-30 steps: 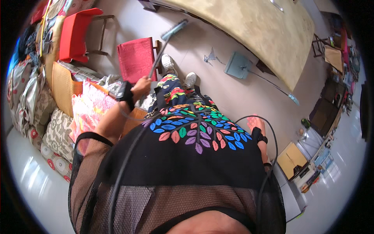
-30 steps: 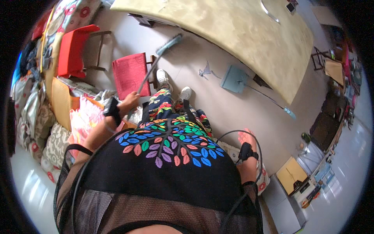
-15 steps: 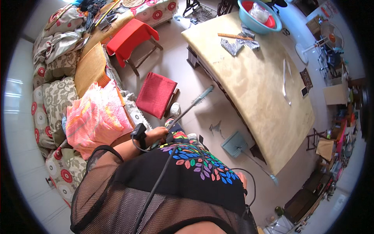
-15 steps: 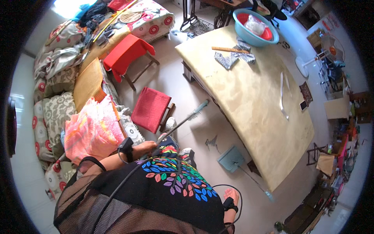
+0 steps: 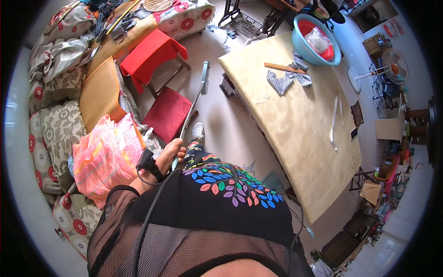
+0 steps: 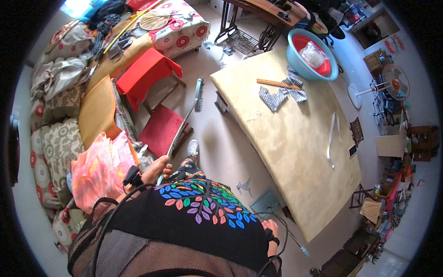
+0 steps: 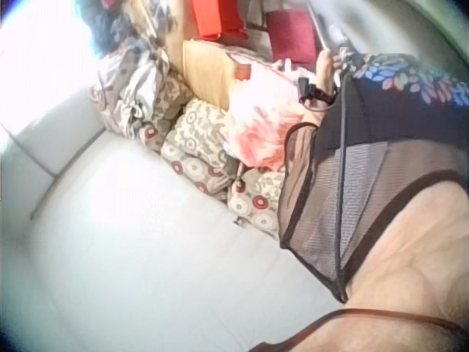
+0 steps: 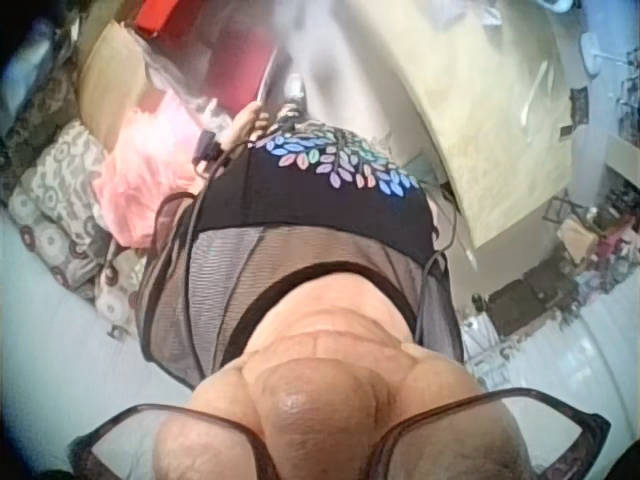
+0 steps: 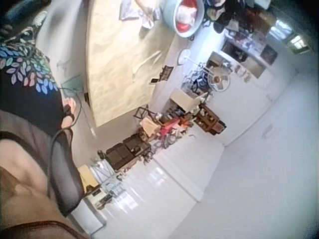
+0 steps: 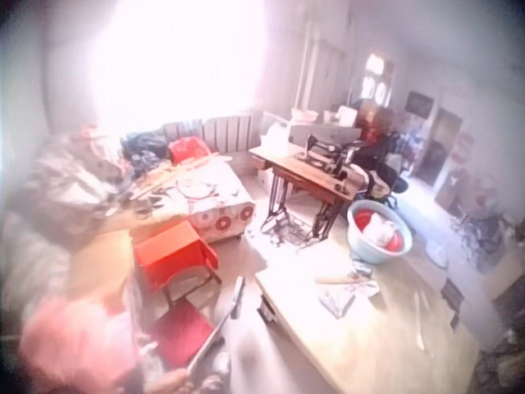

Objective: The person sweeps debris from the floor using a broom and a dustpan, moving around a room with various furniture items, and eventually empties the collected debris into a small bucket.

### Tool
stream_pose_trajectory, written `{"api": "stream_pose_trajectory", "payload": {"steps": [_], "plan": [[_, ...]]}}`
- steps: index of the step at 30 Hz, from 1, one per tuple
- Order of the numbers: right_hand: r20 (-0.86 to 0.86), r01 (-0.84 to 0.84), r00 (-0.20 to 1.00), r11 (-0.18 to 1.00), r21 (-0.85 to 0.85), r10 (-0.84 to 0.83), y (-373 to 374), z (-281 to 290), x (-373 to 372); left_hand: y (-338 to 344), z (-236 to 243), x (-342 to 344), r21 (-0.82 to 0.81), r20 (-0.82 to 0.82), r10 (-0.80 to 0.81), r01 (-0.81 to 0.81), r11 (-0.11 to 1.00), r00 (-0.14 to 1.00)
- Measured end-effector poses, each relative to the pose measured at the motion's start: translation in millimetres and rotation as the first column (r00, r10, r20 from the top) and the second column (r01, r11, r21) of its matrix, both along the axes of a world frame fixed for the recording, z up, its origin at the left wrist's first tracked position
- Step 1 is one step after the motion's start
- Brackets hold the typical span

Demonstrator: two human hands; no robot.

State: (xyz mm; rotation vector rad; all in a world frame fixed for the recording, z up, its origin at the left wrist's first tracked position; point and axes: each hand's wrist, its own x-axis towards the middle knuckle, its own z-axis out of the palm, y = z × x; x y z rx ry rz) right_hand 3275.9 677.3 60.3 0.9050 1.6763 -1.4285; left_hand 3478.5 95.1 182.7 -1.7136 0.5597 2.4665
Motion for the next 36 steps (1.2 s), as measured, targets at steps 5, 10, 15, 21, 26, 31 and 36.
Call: {"api": "stream_pose_trajectory", "payload": {"steps": [5,10,15,21,26,31,36], "plan": [[0.016,-0.06,0.998,0.991,0.123,0.058,-147.2,73.0,-53.3,-89.1,-7.7,-47.6,-0.139,-0.054,-0.065,0.057,0.989,0.996],[0.079,-0.192,0.98,0.969,0.155,0.182,-204.5,78.7,-83.3,-161.3,-9.0,-106.7,-0.274,0.059,-0.191,0.2,0.941,0.98],[-0.156,-0.655,0.656,0.66,0.368,0.739,-196.7,38.4,-132.3,-201.6,-21.8,-159.5,-0.289,0.084,-0.218,0.233,0.929,0.972],[-0.096,-0.356,0.923,0.92,0.164,0.373,-263.6,25.1,-208.0,-234.0,-17.4,-235.6,-0.127,0.013,-0.088,0.089,0.988,0.996],[-0.069,-0.392,0.916,0.919,0.05,0.395,-331.9,36.6,-266.4,-284.9,-3.1,-306.2,-0.156,-0.05,-0.017,0.009,0.988,0.999],[-0.025,-0.172,0.984,0.97,0.174,0.179,-372.1,27.2,-276.9,-383.0,-3.1,-403.7,0.053,-0.236,0.111,-0.101,0.993,0.965],[-0.007,-0.16,0.986,0.962,0.223,0.166,-438.6,38.8,-274.5,-514.4,-43.7,-521.0,0.101,-0.333,0.191,-0.167,0.981,0.923]]}}
